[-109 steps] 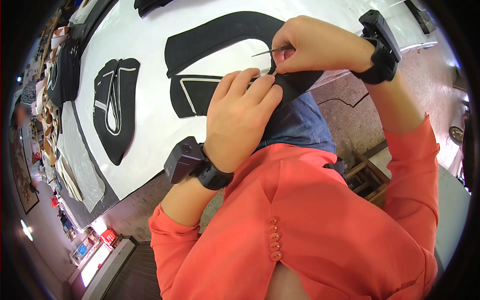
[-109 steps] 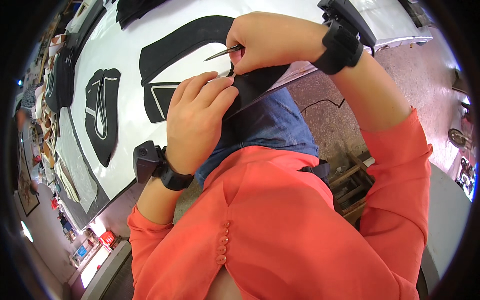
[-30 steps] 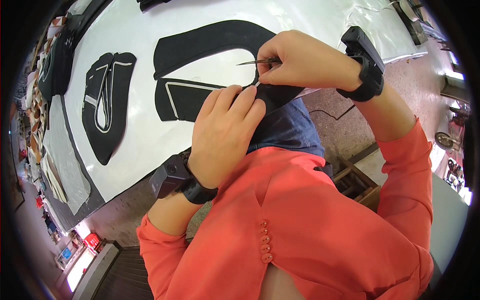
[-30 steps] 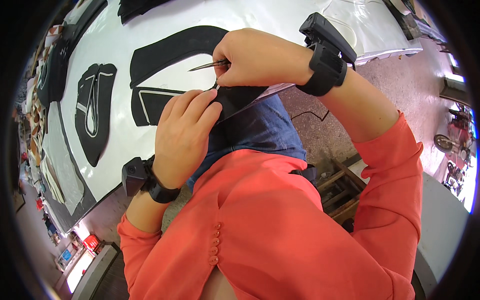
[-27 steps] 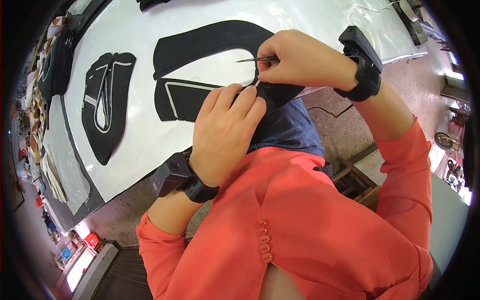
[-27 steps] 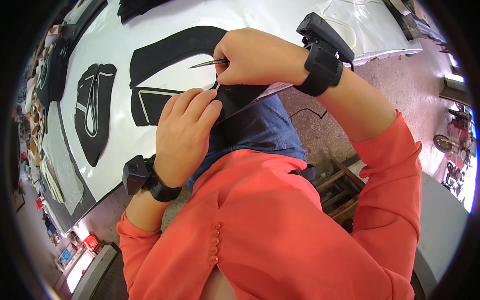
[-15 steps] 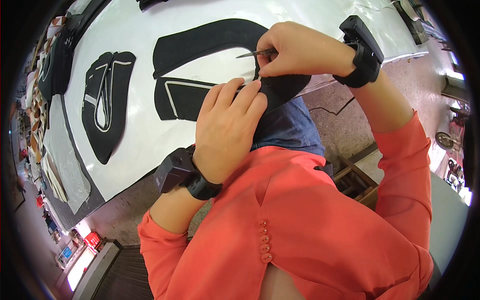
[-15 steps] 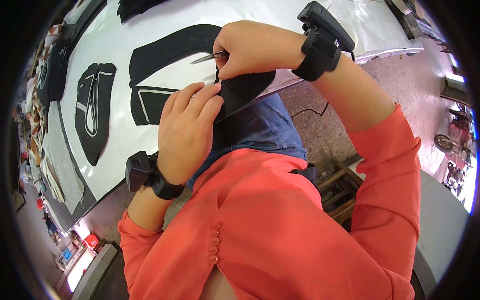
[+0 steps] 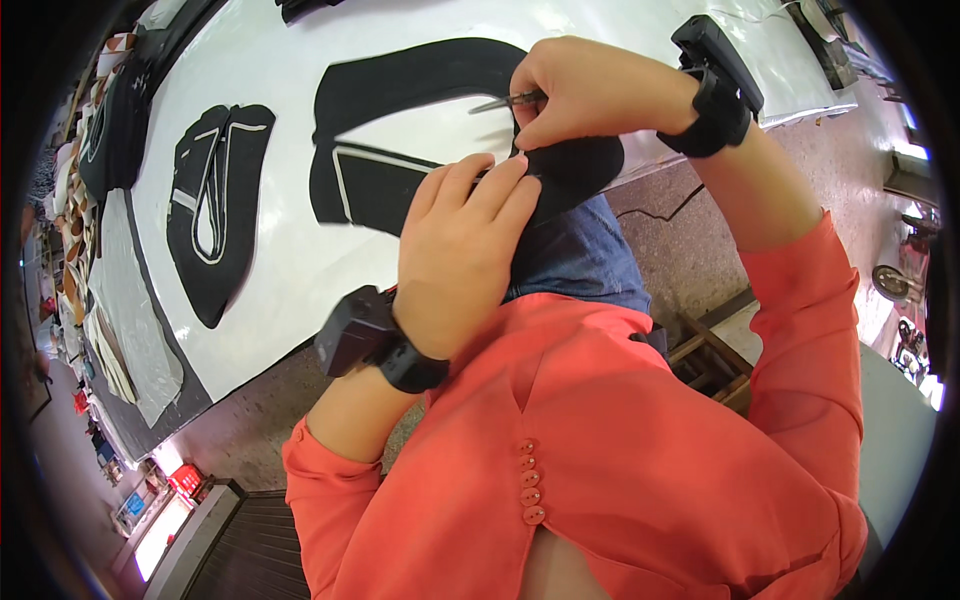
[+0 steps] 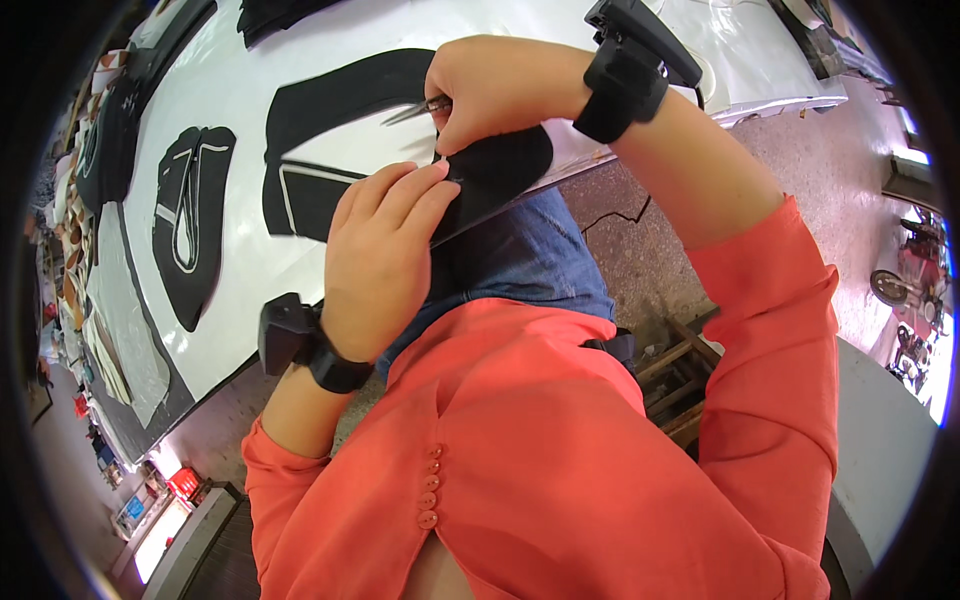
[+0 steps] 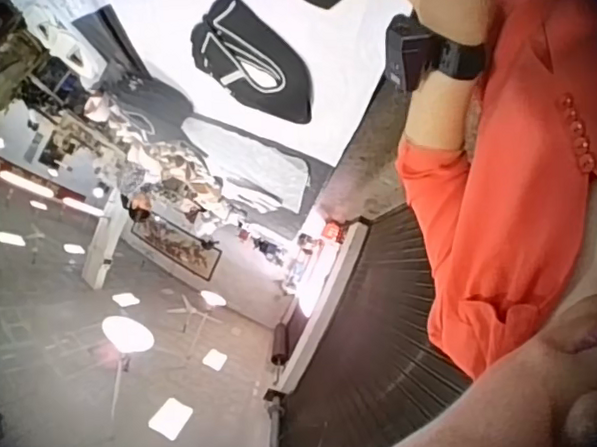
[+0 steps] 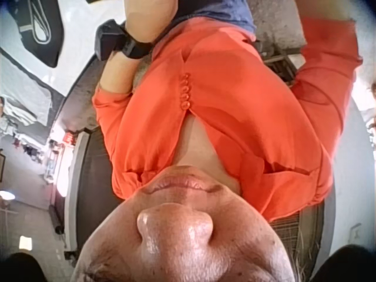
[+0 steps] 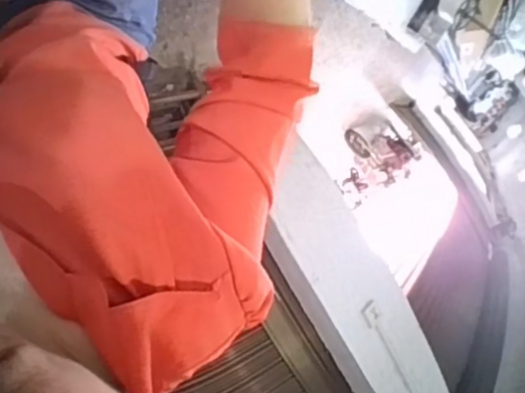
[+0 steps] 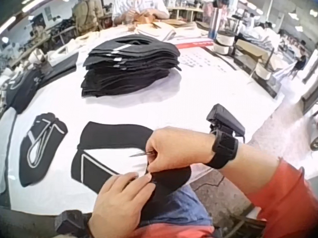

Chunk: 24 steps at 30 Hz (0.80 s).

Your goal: Trimming excess material from black shoe upper components using small snips.

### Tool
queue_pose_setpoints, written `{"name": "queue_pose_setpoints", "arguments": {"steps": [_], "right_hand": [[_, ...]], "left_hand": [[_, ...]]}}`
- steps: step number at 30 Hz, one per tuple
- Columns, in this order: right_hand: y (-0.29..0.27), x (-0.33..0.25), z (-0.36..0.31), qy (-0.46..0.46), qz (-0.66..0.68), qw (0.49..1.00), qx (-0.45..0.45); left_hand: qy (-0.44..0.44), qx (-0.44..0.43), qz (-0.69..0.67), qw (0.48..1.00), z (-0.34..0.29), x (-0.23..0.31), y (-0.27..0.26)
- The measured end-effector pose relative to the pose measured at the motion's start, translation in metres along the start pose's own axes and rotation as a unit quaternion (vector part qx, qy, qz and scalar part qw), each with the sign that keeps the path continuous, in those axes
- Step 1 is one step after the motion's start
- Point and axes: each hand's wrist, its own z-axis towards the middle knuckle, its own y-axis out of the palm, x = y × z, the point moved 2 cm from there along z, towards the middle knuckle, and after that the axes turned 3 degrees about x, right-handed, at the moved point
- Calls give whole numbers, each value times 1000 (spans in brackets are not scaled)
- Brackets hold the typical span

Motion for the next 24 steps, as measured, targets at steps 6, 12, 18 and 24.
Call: {"name": "queue_pose_setpoints", "arguments": {"steps": [6,12,18,24], "right_hand": [[12,0,-9,-4,34,999,33],[6,2,-4,23,19,999,33],[3,7,-2,11,32,999,33],[7,2,-5,23,19,999,33]], "left_hand": [[51,-6,12,999,-7,-13,-6],[45,-15,23,999,-2,-8,-2],[40,19,53,998,-4,-4,4],[38,-15,-29,999,-2,-16,-3]]}}
